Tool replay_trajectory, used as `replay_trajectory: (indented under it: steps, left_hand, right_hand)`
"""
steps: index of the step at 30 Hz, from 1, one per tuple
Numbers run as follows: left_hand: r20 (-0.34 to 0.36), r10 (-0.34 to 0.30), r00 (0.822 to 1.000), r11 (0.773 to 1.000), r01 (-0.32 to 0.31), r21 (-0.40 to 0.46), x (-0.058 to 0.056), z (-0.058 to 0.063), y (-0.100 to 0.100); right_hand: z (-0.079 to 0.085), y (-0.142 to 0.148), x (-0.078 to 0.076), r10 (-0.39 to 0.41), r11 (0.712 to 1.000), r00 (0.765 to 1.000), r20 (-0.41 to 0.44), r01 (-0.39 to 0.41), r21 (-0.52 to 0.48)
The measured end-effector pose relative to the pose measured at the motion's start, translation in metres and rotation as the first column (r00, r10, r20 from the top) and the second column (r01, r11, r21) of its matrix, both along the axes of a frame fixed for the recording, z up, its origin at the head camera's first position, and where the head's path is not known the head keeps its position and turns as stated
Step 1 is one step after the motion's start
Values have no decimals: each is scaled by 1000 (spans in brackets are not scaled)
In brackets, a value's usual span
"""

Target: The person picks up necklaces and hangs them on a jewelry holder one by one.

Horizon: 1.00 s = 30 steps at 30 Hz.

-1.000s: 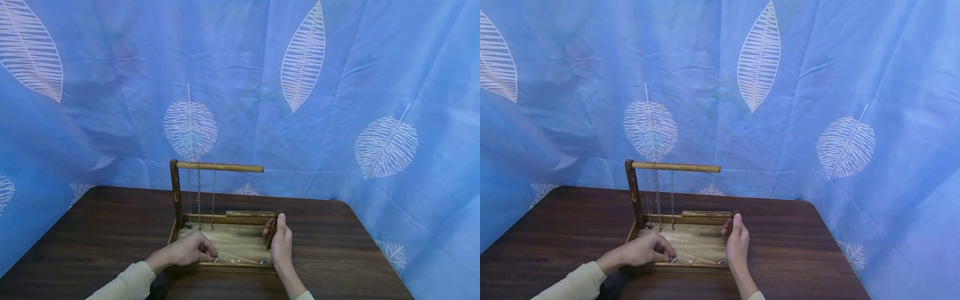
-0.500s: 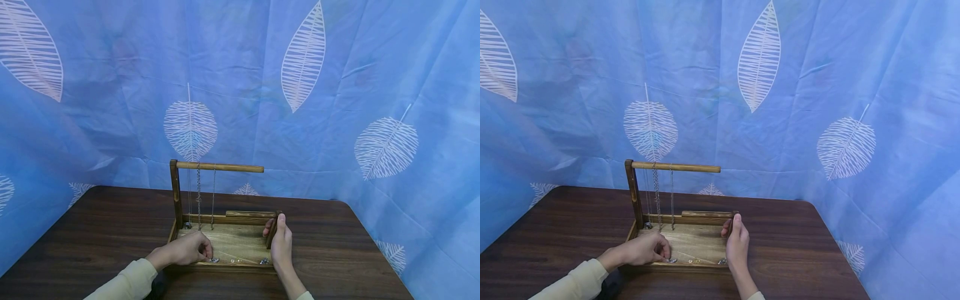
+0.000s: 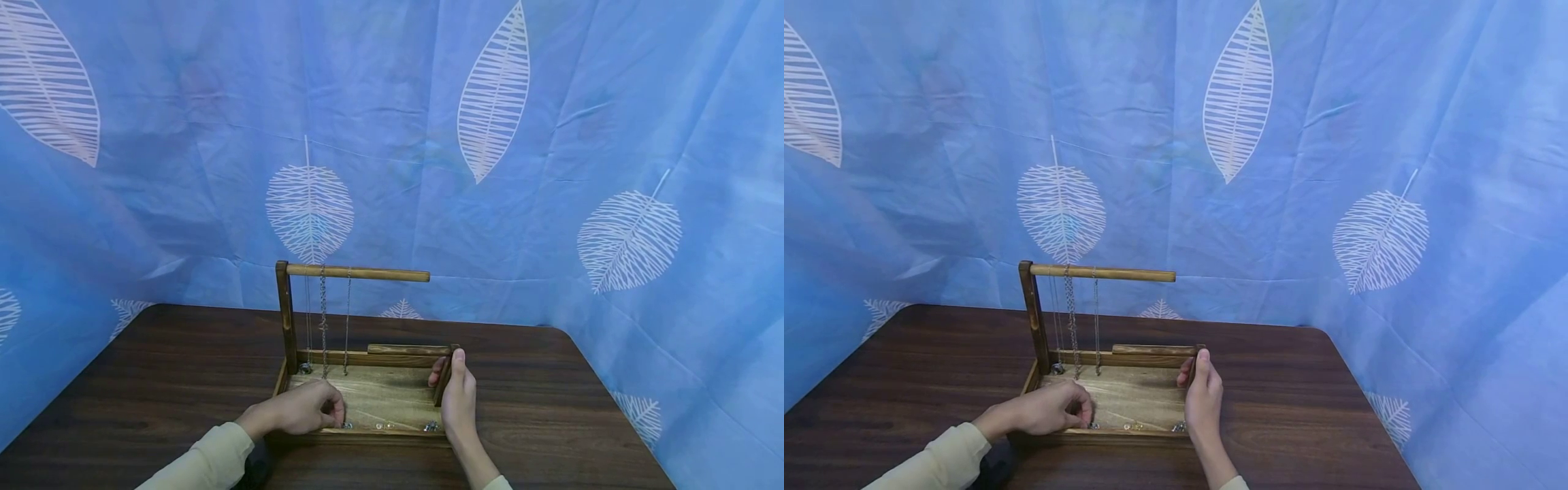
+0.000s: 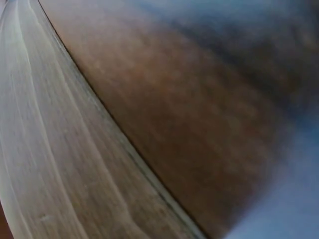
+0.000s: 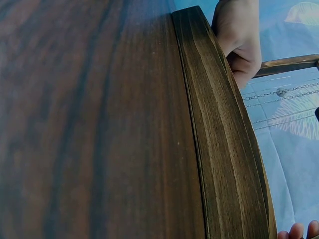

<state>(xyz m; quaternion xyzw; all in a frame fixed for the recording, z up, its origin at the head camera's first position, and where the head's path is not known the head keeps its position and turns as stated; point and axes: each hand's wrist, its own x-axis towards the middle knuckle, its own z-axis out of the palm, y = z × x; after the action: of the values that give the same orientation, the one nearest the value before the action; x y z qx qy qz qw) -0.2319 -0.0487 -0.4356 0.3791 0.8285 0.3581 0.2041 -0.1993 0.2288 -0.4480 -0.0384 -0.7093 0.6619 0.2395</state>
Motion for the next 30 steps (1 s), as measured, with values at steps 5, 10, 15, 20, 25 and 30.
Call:
replay_trajectory:
  steps: [5, 10, 15, 20, 25, 30]
  left_hand:
    - [65, -25, 998, 998, 22, 55, 1, 2, -1]
    - [112, -21, 994, 993, 8, 117, 2, 6, -2]
    - [157, -20, 987, 981, -11, 193, 1, 12, -6]
    - [170, -6, 985, 972, -34, 234, 4, 27, -12]
    - [154, 8, 988, 962, -50, 269, 7, 46, -17]
    - [101, 21, 995, 950, -51, 307, 9, 64, -20]
  right_hand:
    - [1, 0, 1, 4, 1000, 1000, 0, -4, 7]
    - [3, 0, 3, 16, 1000, 1000, 0, -16, 11]
    - [2, 2, 3, 21, 1000, 1000, 7, -21, 13]
    - [4, 0, 3, 17, 1000, 1000, 9, -17, 8]
    - [4, 0, 3, 14, 1000, 1000, 8, -14, 4]
    - [3, 1, 4, 11, 1000, 1000, 24, -11, 1]
